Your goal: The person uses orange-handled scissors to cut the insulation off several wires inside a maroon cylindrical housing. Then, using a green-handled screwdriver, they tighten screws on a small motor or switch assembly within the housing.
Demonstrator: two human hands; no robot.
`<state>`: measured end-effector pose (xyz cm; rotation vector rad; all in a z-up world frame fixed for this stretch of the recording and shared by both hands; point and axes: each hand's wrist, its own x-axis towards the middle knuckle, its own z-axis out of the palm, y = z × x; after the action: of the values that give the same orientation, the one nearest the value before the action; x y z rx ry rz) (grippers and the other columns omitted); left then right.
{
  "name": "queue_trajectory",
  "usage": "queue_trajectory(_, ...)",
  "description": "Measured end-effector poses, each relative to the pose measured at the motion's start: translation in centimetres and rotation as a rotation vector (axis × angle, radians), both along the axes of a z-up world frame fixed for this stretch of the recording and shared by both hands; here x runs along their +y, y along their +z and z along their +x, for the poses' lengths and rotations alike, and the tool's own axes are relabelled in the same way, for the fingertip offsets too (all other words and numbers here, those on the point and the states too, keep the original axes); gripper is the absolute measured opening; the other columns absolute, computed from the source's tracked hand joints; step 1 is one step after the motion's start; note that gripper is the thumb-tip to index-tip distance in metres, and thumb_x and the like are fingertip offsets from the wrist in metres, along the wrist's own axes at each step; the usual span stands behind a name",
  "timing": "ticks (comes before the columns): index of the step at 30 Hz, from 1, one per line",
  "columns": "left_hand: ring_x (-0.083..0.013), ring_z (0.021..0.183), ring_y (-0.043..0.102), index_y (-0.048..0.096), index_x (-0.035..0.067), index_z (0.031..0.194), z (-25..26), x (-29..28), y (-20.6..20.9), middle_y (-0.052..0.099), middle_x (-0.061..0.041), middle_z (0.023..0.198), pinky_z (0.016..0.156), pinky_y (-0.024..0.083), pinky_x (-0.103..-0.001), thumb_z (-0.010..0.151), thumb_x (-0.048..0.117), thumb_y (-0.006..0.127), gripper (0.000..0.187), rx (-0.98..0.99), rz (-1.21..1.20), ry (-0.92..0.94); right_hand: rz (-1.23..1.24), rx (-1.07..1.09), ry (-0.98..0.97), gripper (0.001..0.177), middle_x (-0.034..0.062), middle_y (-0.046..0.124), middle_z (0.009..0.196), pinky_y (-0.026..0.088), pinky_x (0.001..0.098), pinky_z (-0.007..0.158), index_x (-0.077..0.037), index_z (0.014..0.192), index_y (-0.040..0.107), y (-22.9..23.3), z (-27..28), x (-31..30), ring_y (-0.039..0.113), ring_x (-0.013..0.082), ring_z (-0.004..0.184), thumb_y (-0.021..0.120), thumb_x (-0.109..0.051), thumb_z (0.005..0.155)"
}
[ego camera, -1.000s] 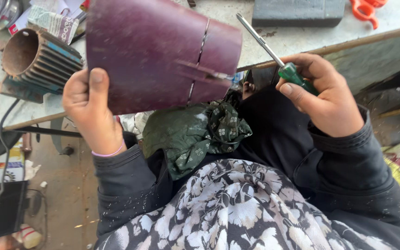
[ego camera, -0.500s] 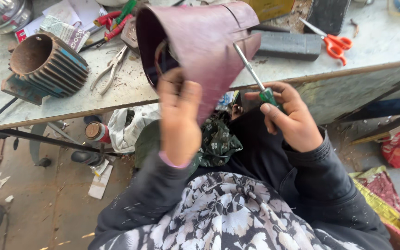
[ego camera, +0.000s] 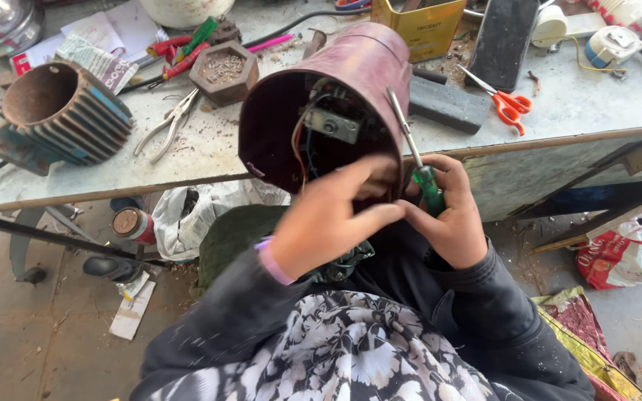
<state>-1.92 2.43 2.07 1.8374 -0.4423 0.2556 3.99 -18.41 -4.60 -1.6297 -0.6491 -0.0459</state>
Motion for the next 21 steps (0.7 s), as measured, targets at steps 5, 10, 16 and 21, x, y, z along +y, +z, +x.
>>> queue_trajectory(5,-0.0210,0.108,0.076,0.074,0.006,0.122,0.8,6.5,5.3,0.077,-0.009,0.117,0.099,0.058,-0.033,0.110,0.016,0.072,0.016,-0.507,0.251,0.394,-0.080,-0.110,-0.161,0.053,0.0053,0.065,0.110,0.051,0.0244,0.089,-0.003,0.138,0.047,-0.5,-0.1,0.2,0.060,0.0092,0.101,0.075,-0.001,0.093)
queue_trajectory(10,-0.0311,0.124,0.068,0.073,0.007,0.129,7.5,9.4,6.9,0.071,-0.015,0.131,0.106,0.052,-0.040,0.115,0.041,0.055,0.040,-0.536,0.468,0.135,-0.102,-0.181,-0.304,0.039,0.0074,0.070,0.120,0.054,0.0245,0.087,0.000,0.137,0.054,-0.1,0.4,0.1,0.065,0.0103,0.101,0.070,0.000,0.101)
queue_trajectory(16,-0.0292,0.128,0.059,0.068,0.013,0.138,5.8,5.9,2.0,0.069,-0.010,0.130,0.115,0.038,-0.041,0.117,0.036,0.047,0.038,-0.487,0.351,0.476,-0.115,-0.182,-0.390,0.039,0.0062,0.064,0.113,0.051,0.0229,0.076,0.000,0.140,0.053,1.1,1.8,-0.8,0.063,0.0095,0.091,0.067,0.001,0.103)
queue_trajectory(21,-0.0300,0.122,0.057,0.070,0.009,0.127,6.4,6.4,2.8,0.067,-0.010,0.128,0.114,0.038,-0.040,0.114,0.028,0.053,0.028,-0.488,0.379,0.402,0.052,0.022,-0.259,0.047,0.0028,0.061,0.113,0.049,0.0174,0.085,-0.001,0.139,0.053,3.3,0.1,-2.7,0.060,0.0058,0.100,0.061,0.007,0.094)
